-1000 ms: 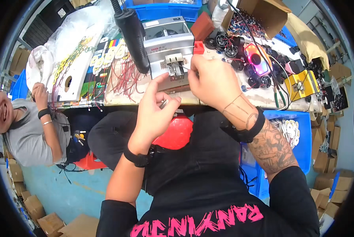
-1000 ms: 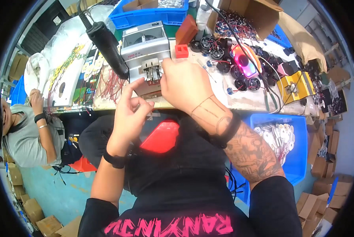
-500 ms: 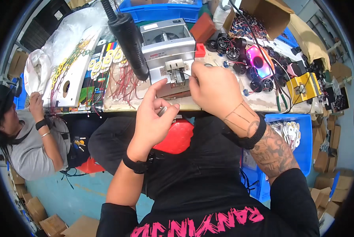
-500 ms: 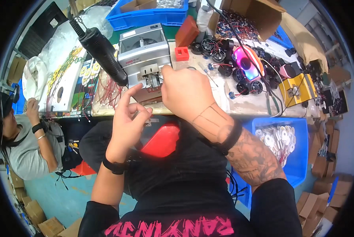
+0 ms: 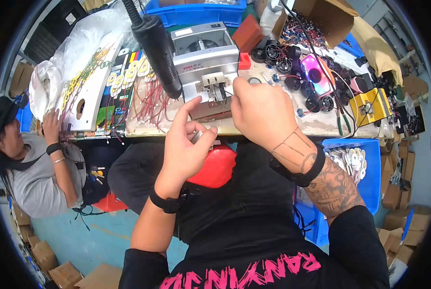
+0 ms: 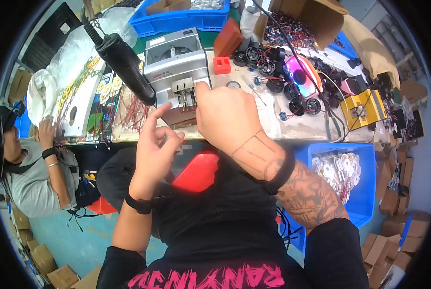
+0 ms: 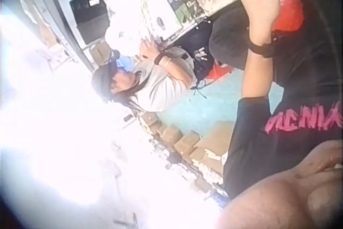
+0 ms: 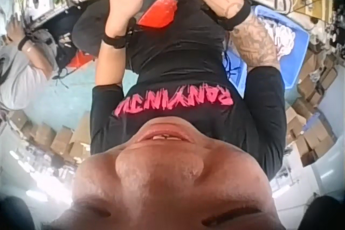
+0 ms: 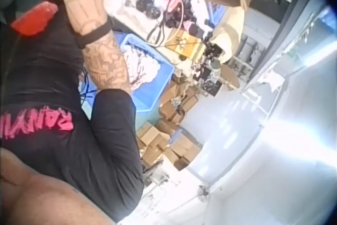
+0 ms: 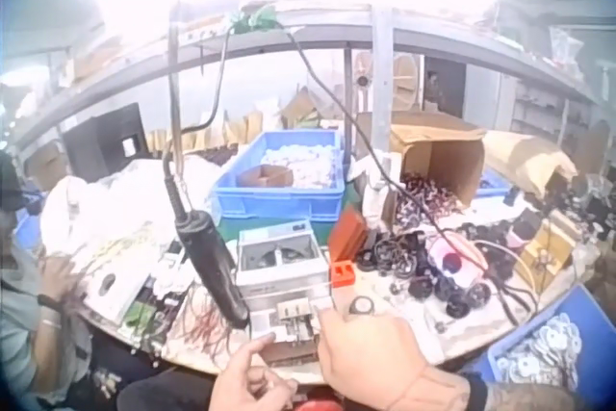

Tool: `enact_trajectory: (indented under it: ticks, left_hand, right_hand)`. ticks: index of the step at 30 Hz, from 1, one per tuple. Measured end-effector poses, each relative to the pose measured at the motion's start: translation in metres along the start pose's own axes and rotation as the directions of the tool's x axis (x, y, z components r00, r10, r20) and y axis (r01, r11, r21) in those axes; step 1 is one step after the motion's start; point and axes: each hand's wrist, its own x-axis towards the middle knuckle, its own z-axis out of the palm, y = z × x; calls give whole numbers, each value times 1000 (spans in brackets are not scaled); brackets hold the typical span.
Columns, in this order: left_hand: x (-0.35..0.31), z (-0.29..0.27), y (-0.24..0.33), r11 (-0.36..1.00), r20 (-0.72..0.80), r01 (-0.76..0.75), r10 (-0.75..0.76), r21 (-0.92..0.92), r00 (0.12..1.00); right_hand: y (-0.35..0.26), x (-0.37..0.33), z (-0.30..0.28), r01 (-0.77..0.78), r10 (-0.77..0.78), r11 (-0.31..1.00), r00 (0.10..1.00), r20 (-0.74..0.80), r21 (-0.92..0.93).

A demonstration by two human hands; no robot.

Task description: Assembling electronic components using a small screw-fed machine and pliers at a workbench.

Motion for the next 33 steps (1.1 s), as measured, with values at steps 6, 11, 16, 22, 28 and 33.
enact_trajectory:
  ticks: [6,11,16,22,28,33]
  left_hand:
    - [1,3,0,1000,1,-25,25,3,1000]
    - [0,3,2,1000,-4,-15,15,-5,1000]
    - [-1,2,3,999,-23,-35,35,22,999]
    - [4,-2,-13,995,10,-32,32,90,999]
    - [3,-1,-13,997,16,-27,26,72,1000]
    - [4,-1,-16,997,20,-30,29,66,999]
  right_hand:
    - [-1,12,12,-50,52,998,997,49,-41]
    - [-4,7,9,-71,73,996,997,30,-44]
    - [0,-5,-12,-10,29,990,991,-132,141]
    - [17,-12,-19,-14,21,977,999,-30,212]
    - [25,-11,-14,-40,38,968,999,12,246]
    - [29,-5,-13,-66,57,931,998,35,360]
